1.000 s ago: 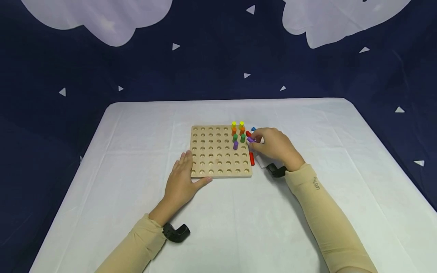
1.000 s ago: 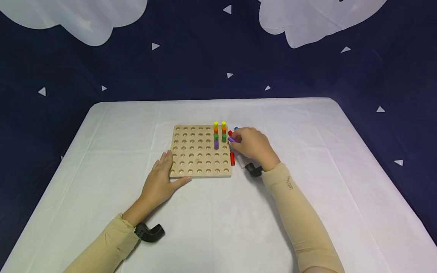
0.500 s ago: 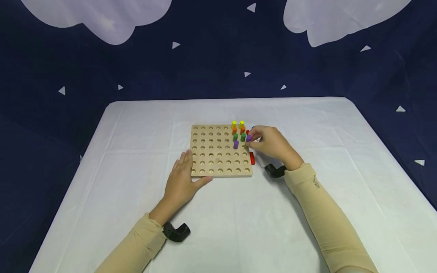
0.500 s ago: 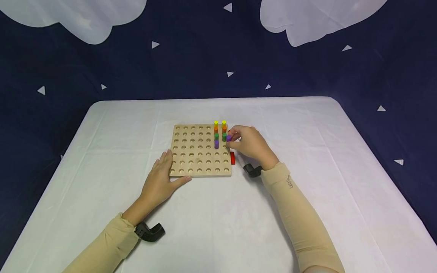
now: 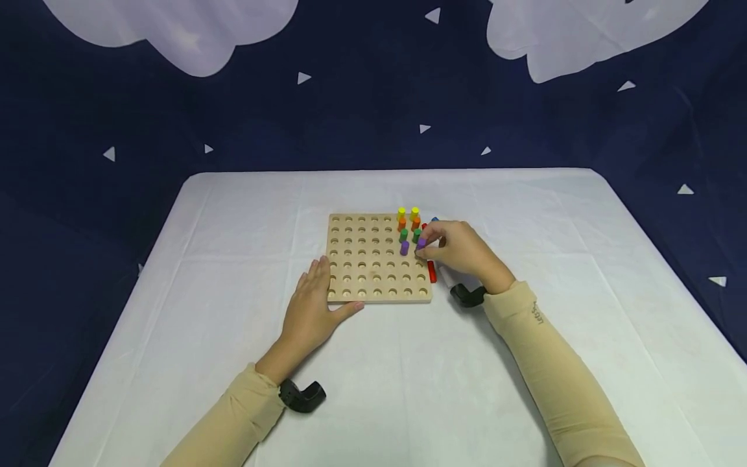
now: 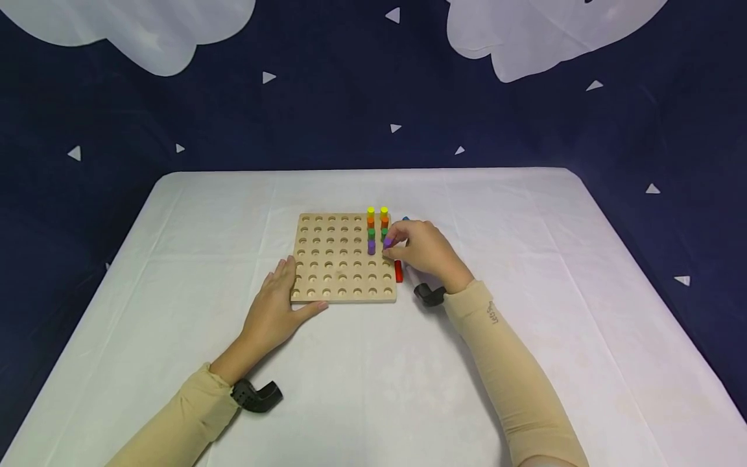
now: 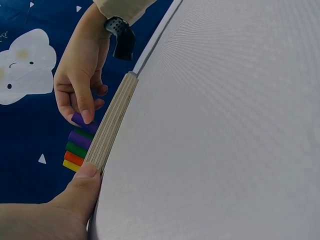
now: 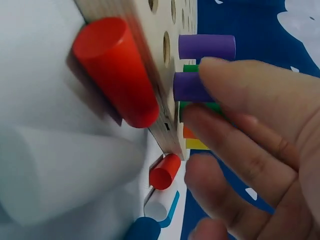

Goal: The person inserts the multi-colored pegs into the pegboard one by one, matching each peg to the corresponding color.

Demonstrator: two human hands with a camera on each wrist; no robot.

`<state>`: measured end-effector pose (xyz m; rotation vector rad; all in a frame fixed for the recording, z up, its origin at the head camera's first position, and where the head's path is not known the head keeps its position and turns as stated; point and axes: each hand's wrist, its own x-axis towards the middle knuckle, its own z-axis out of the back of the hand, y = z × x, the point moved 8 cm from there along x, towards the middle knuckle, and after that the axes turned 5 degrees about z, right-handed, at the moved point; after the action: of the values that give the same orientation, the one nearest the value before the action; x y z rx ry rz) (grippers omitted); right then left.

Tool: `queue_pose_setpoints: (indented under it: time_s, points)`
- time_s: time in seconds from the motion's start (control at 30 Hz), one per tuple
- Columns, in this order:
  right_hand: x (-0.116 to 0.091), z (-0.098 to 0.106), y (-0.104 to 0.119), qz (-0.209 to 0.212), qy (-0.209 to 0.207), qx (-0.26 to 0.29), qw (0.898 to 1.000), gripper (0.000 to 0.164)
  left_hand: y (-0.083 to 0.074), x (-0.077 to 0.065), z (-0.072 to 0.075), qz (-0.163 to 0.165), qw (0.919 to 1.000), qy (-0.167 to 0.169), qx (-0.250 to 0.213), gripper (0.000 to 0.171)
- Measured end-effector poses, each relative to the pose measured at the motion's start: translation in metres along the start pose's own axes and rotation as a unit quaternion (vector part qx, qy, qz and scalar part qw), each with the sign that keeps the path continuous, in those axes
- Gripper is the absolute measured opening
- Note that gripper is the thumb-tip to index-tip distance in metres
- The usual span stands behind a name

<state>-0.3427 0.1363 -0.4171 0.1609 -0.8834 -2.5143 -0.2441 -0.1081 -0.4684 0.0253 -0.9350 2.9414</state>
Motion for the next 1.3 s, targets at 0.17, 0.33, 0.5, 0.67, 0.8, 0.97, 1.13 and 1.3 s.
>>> queue_pose_setpoints:
  time_s: [0.17, 0.33, 0.5, 0.67, 0.8, 0.97, 1.13, 1.3]
  points:
    - [0.001, 0.002, -0.001, 0.002, -0.001, -0.012, 1.000, 0.013, -0.003, 0.003, 0.000, -0.003, 1.0000, -0.002, -0.004, 0.114]
    - [0.001, 0.003, -0.002, 0.000, -0.001, -0.027, 1.000, 0.013, -0.006, 0.004, 0.002, -0.008, 1.0000, -0.003, -0.003, 0.113]
    - [-0.002, 0.012, -0.001, -0.010, 0.011, -0.022, 1.000, 0.016, -0.007, 0.005, 0.001, -0.015, 0.9998, -0.007, -0.006, 0.113]
    - [-0.013, 0.043, -0.006, -0.049, -0.037, -0.035, 0.998, 0.023, -0.003, 0.001, -0.001, -0.007, 1.0000, -0.003, -0.002, 0.113]
    - [-0.018, 0.063, -0.022, -0.085, -0.072, -0.061, 0.992, 0.027, -0.001, -0.002, 0.000, -0.004, 1.0000, -0.006, -0.006, 0.114]
    - [-0.014, 0.055, -0.047, -0.101, -0.042, -0.064, 0.992, 0.035, 0.002, -0.002, 0.001, -0.002, 1.0000, -0.007, 0.000, 0.114]
    - [-0.002, 0.040, -0.065, -0.115, -0.029, -0.060, 0.991, 0.037, 0.003, -0.002, 0.000, 0.000, 1.0000, -0.004, 0.004, 0.114]
    - [0.011, 0.030, -0.068, -0.121, -0.026, -0.067, 0.990, 0.034, 0.002, -0.001, -0.004, -0.001, 1.0000, -0.003, 0.001, 0.113]
